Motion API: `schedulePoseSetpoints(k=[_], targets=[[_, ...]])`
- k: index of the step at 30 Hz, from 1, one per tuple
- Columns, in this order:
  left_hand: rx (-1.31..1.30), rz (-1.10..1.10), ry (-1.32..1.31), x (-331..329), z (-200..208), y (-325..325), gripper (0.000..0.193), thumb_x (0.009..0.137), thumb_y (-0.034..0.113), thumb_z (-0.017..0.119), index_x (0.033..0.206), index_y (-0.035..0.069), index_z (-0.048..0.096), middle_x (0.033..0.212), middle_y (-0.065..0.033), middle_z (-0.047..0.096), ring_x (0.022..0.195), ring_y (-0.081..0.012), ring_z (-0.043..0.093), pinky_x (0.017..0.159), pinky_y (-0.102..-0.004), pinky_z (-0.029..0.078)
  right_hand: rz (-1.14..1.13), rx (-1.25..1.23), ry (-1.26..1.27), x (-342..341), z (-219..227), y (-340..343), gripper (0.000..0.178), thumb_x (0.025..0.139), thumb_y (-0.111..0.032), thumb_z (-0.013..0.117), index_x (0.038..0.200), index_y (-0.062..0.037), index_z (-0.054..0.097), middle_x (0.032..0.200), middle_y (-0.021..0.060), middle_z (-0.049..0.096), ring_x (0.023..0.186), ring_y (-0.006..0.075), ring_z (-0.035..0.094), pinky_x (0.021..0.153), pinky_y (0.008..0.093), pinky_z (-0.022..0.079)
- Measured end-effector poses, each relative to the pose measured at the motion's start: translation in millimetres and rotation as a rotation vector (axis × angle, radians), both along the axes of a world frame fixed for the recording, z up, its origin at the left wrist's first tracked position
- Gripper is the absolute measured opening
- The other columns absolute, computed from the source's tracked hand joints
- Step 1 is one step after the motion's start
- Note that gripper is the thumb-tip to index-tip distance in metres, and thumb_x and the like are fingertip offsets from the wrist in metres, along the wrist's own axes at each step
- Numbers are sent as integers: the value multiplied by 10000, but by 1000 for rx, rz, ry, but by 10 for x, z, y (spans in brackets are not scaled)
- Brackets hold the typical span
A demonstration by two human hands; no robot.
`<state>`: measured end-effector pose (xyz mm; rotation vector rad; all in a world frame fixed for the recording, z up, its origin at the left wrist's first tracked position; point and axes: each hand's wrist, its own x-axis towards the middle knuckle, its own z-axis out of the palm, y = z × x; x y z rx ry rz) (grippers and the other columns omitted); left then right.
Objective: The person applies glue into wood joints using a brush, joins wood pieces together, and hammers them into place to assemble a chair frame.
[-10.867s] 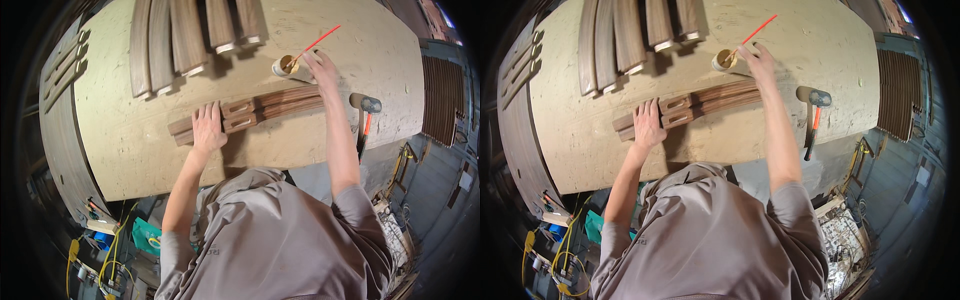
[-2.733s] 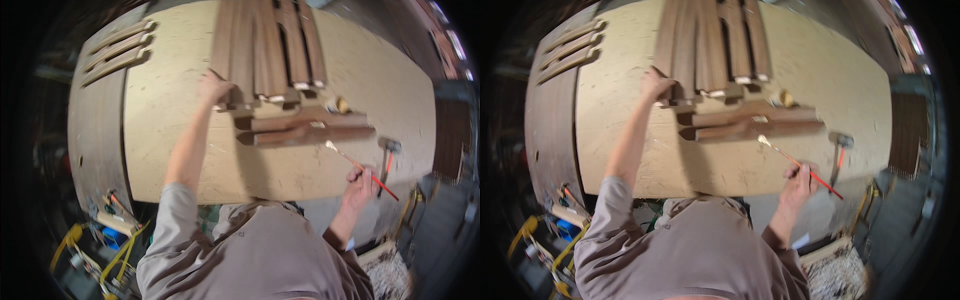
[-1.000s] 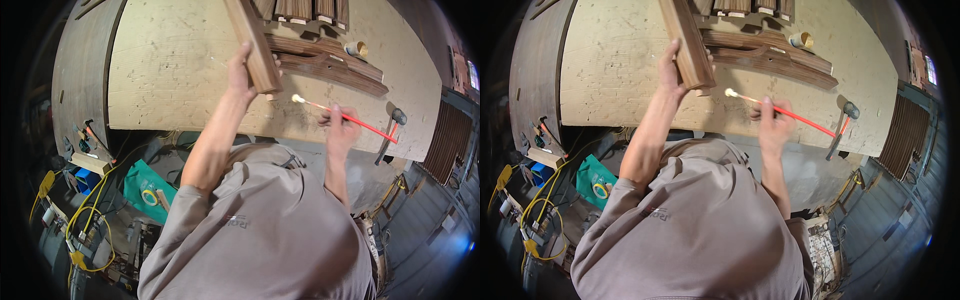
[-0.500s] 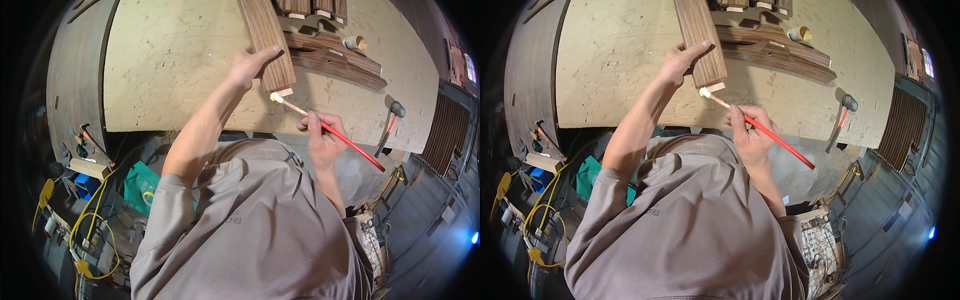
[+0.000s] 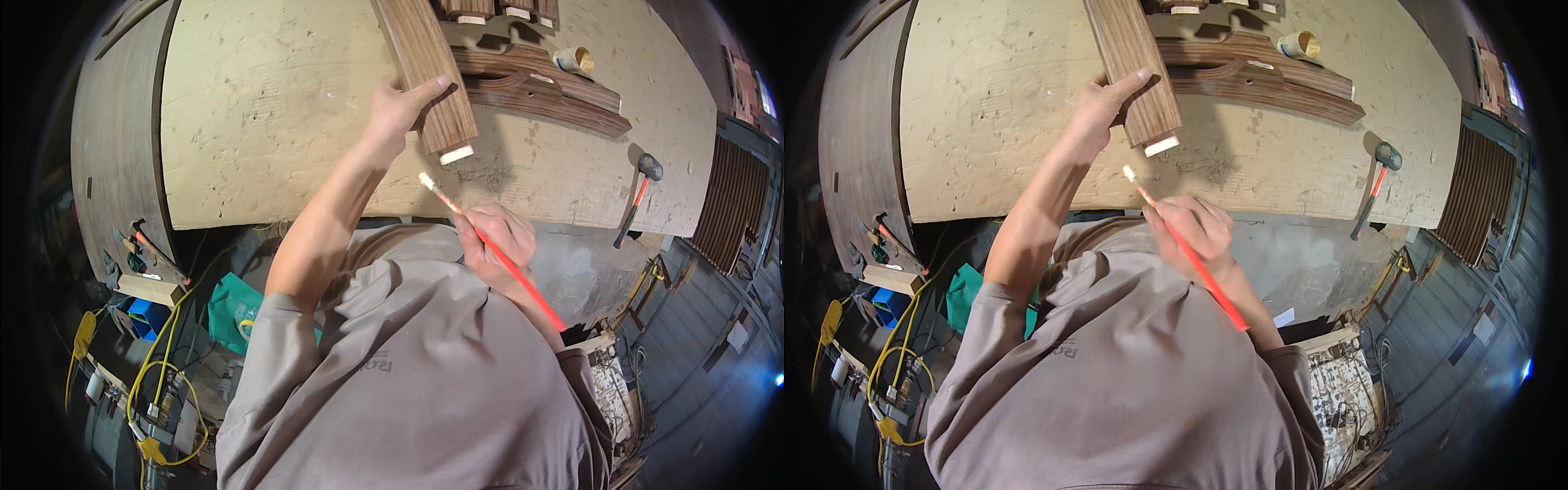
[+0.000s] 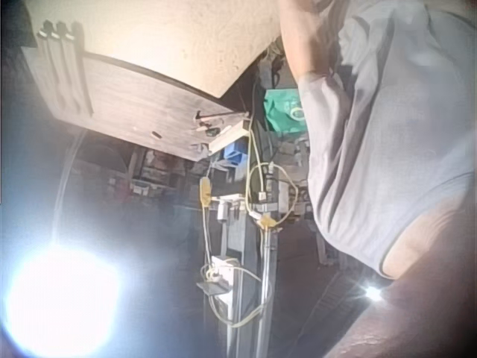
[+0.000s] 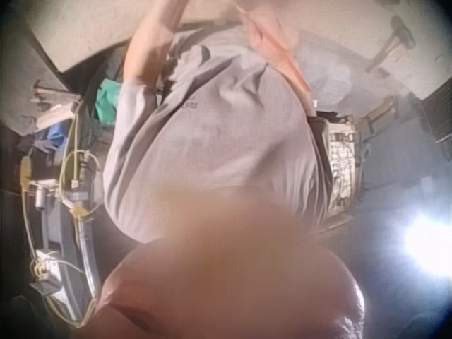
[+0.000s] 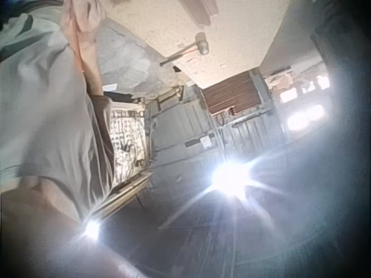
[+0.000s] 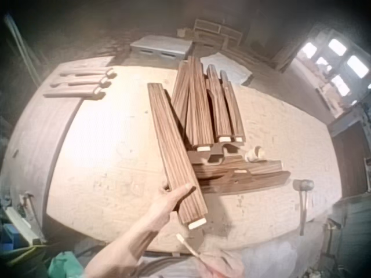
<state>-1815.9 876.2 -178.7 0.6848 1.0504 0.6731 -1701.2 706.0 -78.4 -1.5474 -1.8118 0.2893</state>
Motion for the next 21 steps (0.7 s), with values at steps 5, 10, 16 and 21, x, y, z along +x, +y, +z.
schedulePoseSetpoints(k=[5,10,16,21], targets=[[-50,-90,110,-709,-85,31,593,781,277,782,1198,-70,542,1017,-143,673,852,-198,670,707,-296,546,-222,0,335,310,128,-80,97,839,10,640,882,-10,556,706,123,643,570,193,611,524,297,498],[-79,-359,263,-2155,-87,-195,523,800,272,767,1201,-10,584,993,-61,685,907,-132,635,811,-282,506,-415,-30,591,639,42,-92,49,900,38,546,912,10,507,710,128,613,574,167,594,539,271,490],[84,-821,1163,-2901,20,-508,802,615,525,822,1160,-28,621,1021,-196,676,989,-278,642,882,-365,498,-468,-35,625,728,4,19,87,920,-35,579,911,18,510,727,132,607,579,170,594,565,271,493],[442,-239,1436,-1737,-49,397,1046,626,583,801,1360,-52,410,1288,-265,511,1191,-351,526,979,-425,456,-404,42,593,628,58,305,115,934,-71,548,953,42,541,772,141,621,604,192,608,585,289,509]])
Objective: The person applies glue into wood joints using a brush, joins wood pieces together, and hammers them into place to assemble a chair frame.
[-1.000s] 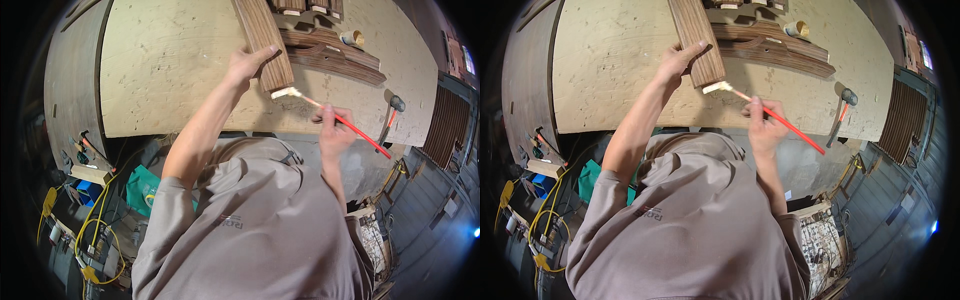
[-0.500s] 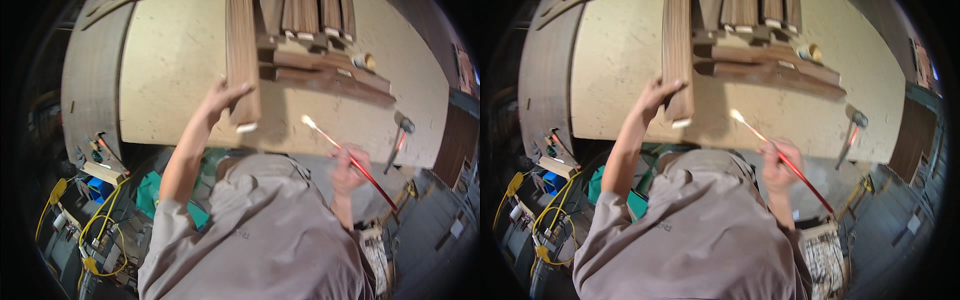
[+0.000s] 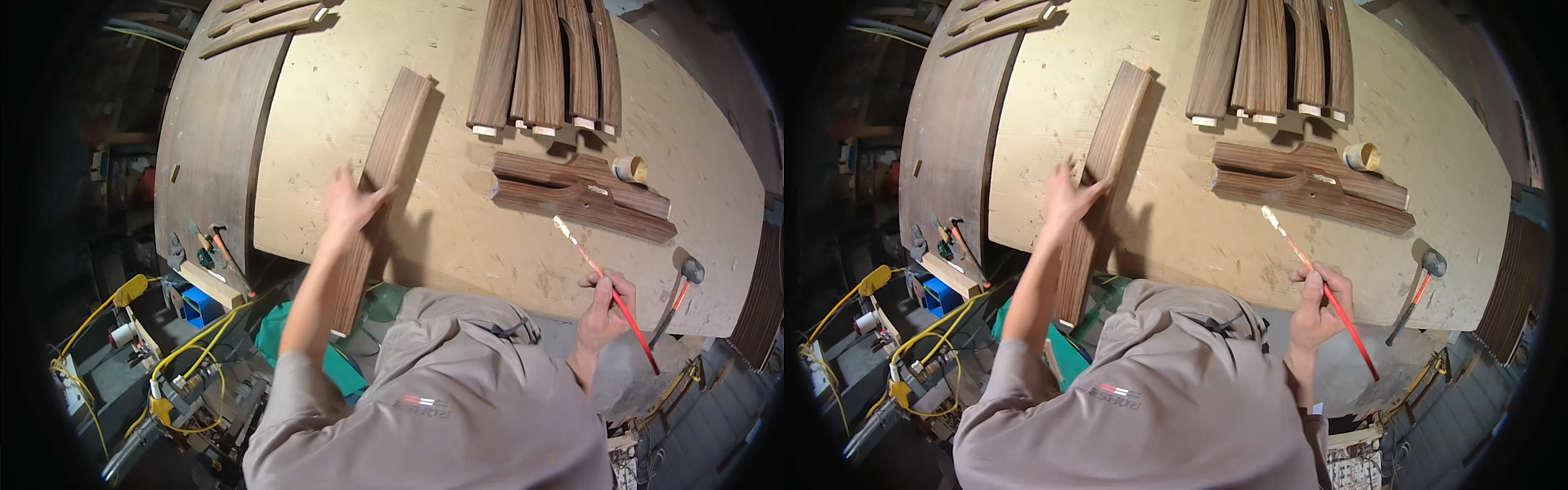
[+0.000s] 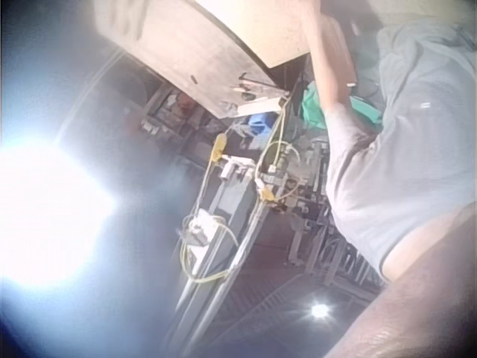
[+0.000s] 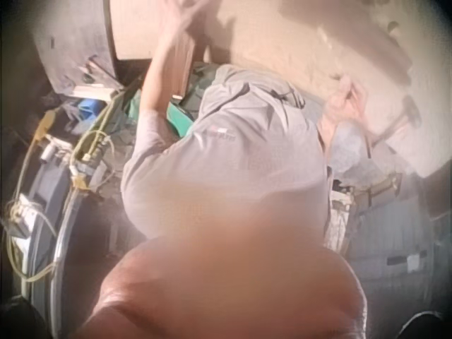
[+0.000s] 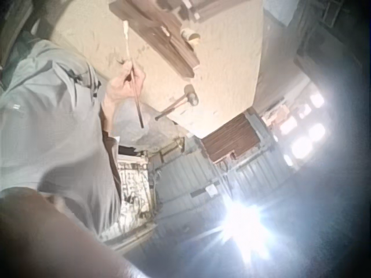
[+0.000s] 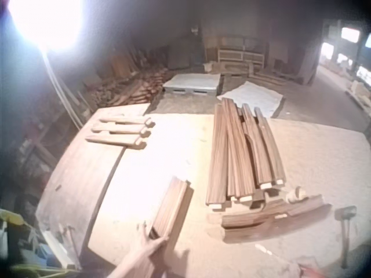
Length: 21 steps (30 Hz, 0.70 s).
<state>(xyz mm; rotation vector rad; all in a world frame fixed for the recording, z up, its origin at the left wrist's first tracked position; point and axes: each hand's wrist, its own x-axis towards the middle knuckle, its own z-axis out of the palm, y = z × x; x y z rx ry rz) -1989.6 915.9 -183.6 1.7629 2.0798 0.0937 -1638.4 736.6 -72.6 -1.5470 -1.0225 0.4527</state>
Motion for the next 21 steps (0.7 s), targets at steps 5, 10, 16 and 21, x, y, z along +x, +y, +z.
schedulePoseSetpoints(k=[5,10,16,21], targets=[[10,-13,11,609,-362,810,1046,607,470,807,1358,-79,330,1278,-258,469,1161,-377,498,944,-443,463,124,43,-5,-69,148,316,161,935,-59,474,991,60,567,834,176,627,658,217,634,630,314,541],[-7,2,-367,738,-24,552,941,573,279,806,1326,-49,347,1181,-239,505,1100,-394,513,903,-459,466,132,22,79,-108,210,594,117,911,-1,510,988,65,568,878,193,643,683,215,654,637,311,553],[132,-289,-385,1058,295,14,982,543,190,821,1382,43,331,1183,-240,475,1072,-411,510,884,-464,474,188,64,-15,-171,150,1148,140,852,54,624,984,50,577,874,171,671,710,189,677,639,277,555],[188,-319,-369,1092,323,-90,962,534,163,822,1373,62,362,1158,-223,488,1032,-406,536,852,-473,484,238,42,-109,-192,-85,1476,137,816,33,695,923,23,610,805,107,695,678,148,687,606,249,546]])
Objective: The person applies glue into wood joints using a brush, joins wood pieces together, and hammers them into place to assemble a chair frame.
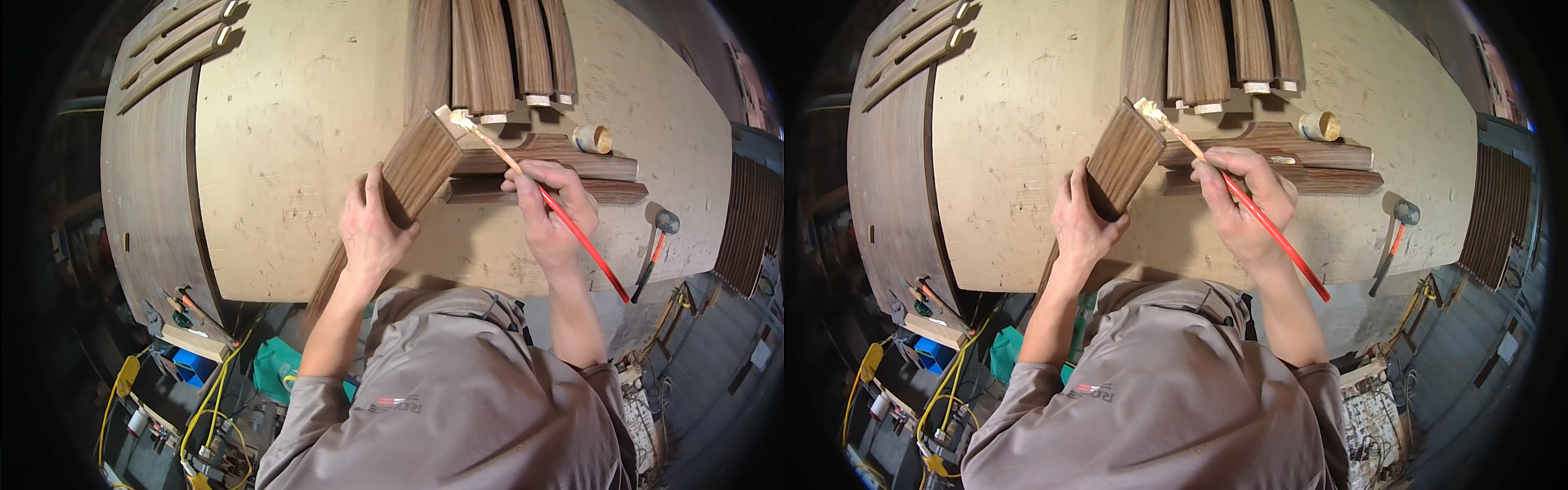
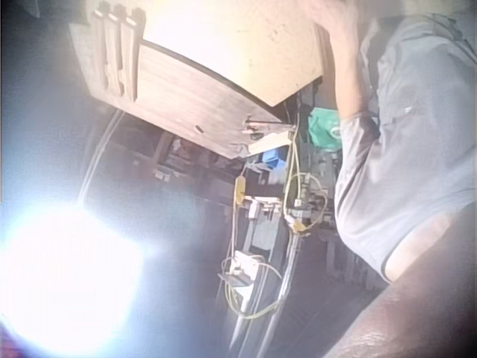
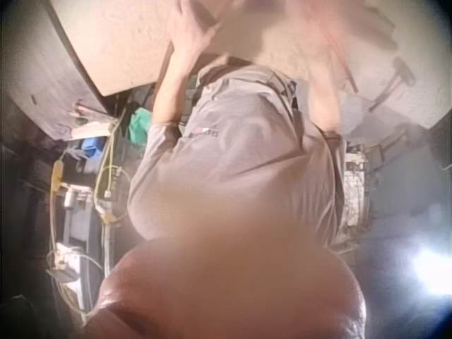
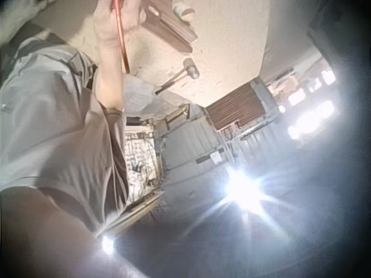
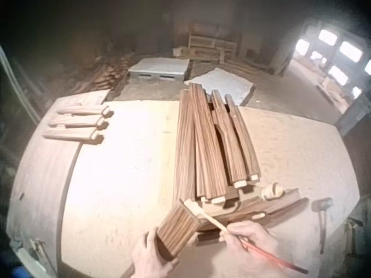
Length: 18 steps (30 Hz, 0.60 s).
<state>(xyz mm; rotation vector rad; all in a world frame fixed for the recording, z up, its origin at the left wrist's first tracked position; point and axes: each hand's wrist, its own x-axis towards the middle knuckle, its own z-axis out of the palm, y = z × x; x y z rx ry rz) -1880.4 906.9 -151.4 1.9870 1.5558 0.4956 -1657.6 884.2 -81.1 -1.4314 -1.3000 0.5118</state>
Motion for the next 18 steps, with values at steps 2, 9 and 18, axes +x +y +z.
schedulePoseSetpoints(k=[2,9,18], targets=[[-23,5,9,30,22,8,961,533,161,833,1370,48,375,1191,-237,485,1059,-405,523,890,-469,470,4,-17,-42,-20,-21,57,135,809,39,696,915,19,616,801,109,693,682,151,687,602,253,543],[-8,6,5,17,5,8,977,521,141,830,1376,56,365,1171,-230,491,1033,-410,540,859,-470,488,15,-89,-175,84,-126,-50,137,772,49,714,879,18,635,804,123,683,669,170,667,596,270,526],[-64,6,-30,67,69,38,958,511,138,822,1368,47,403,1123,-226,537,1017,-390,563,897,-451,478,34,-104,-191,69,-108,-89,142,757,51,716,875,23,643,823,117,677,661,171,652,589,275,511]])
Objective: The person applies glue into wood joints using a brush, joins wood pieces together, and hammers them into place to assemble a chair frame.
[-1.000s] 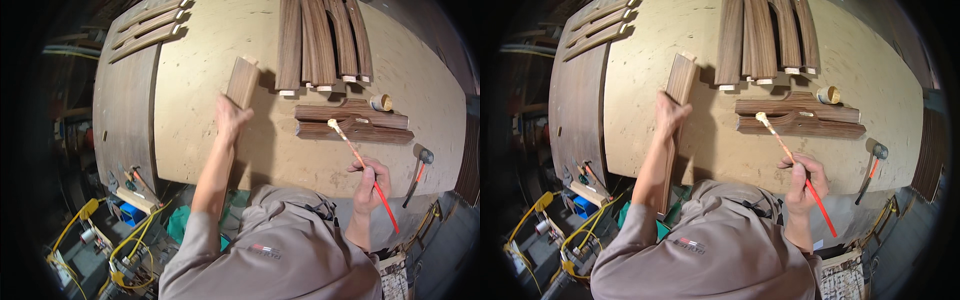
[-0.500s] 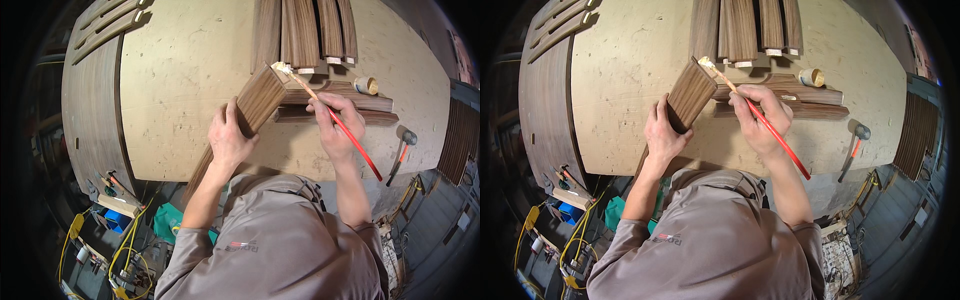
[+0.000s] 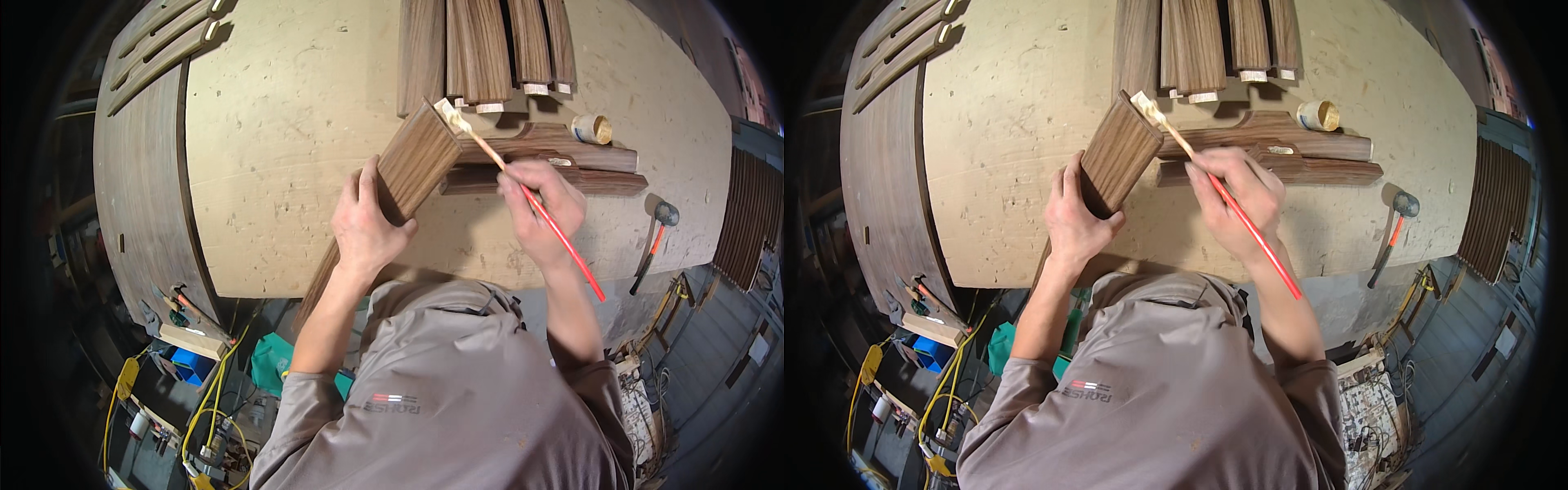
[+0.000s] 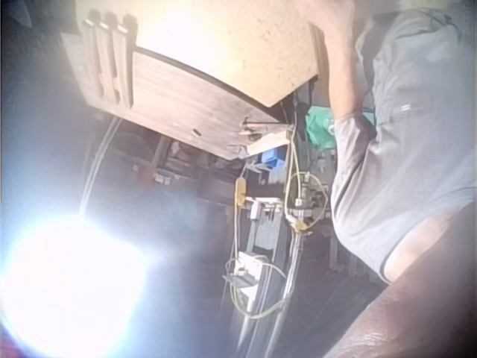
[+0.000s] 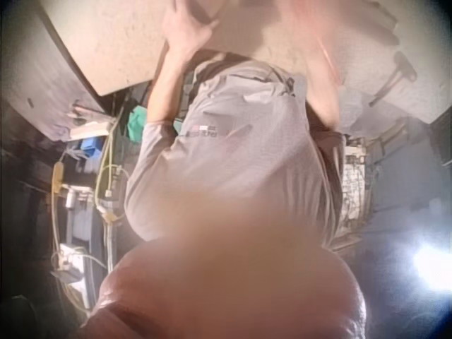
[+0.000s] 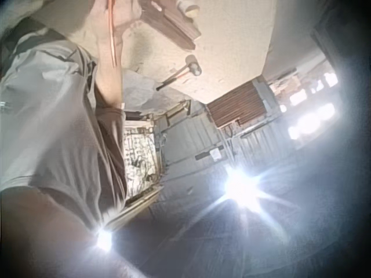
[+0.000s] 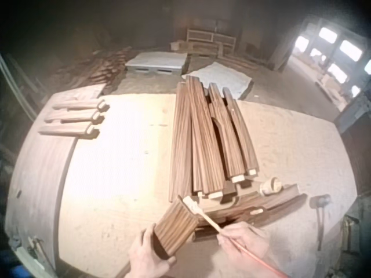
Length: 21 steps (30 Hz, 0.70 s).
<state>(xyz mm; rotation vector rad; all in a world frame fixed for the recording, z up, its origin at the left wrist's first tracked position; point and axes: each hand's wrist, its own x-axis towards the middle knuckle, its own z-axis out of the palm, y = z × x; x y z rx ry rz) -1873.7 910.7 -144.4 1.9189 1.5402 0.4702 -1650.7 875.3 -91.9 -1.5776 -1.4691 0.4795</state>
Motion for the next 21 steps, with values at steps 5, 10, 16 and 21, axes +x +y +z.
schedulePoseSetpoints(k=[5,10,16,21], targets=[[-449,-175,-456,-231,-91,301,956,513,135,783,1383,5,408,1230,-208,563,1094,-303,582,976,-372,446,-142,-58,296,104,179,-318,138,801,81,651,928,37,617,802,140,651,649,163,627,586,277,514],[-1353,-303,-1093,-328,-262,644,954,583,312,756,1379,-61,382,1127,-240,587,1009,-330,614,887,-419,503,-76,129,388,156,222,-245,109,885,10,520,953,68,581,861,179,629,681,183,614,624,304,540],[-1871,-329,-1324,-385,-454,688,789,770,411,678,1310,-98,413,1079,-346,571,953,-404,639,871,-468,523,-110,55,554,103,168,-215,86,869,32,556,933,84,580,868,194,632,688,190,621,619,302,539],[-1927,-320,-1342,-395,-542,677,813,752,425,683,1317,-92,414,1082,-367,561,941,-418,636,849,-485,528,-56,24,565,103,137,-153,88,847,60,581,933,78,581,876,190,628,690,189,629,617,300,539]])
